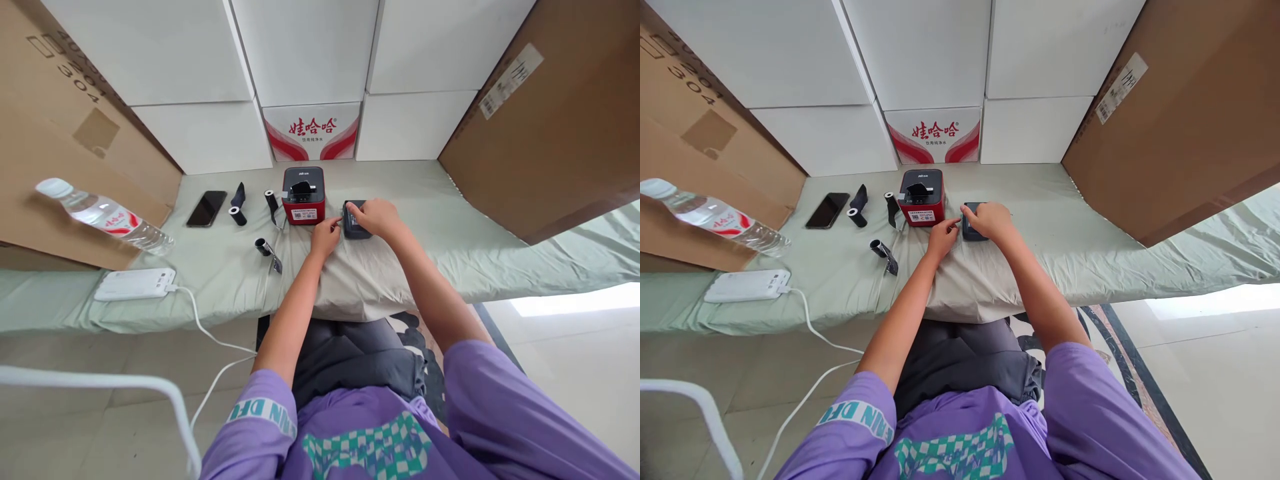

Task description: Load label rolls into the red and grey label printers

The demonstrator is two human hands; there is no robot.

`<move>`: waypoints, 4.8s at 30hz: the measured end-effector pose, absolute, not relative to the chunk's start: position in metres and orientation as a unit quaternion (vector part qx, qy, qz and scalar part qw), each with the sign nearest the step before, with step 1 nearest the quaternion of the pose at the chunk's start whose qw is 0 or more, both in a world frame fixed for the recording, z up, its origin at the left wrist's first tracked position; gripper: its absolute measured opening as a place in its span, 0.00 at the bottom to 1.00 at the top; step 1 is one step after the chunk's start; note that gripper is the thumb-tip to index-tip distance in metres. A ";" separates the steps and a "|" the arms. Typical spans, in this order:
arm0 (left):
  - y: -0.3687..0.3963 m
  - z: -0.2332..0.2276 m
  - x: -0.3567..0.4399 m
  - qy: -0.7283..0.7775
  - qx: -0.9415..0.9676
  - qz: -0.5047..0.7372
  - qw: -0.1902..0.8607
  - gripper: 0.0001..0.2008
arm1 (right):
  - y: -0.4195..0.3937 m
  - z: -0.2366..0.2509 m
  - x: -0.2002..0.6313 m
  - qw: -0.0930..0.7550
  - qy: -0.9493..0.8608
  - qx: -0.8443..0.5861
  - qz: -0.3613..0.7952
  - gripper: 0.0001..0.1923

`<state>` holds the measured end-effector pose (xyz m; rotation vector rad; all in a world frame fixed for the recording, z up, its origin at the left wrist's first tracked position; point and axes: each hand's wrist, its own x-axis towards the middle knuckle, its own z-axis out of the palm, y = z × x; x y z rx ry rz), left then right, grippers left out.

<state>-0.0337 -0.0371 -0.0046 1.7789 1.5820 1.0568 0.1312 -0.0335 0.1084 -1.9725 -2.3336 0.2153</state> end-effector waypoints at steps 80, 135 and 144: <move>-0.028 0.077 -0.152 0.497 0.252 0.660 0.504 0.16 | -0.021 -0.011 0.176 0.569 -0.475 -0.605 0.291 0.11; 0.001 0.079 -0.157 0.641 0.236 0.565 0.463 0.28 | -0.034 0.010 0.171 0.575 -0.422 -0.590 0.378 0.12; 0.051 0.125 -0.161 0.631 0.750 0.173 0.097 0.14 | -0.031 0.000 0.171 0.588 -0.430 -0.568 0.383 0.13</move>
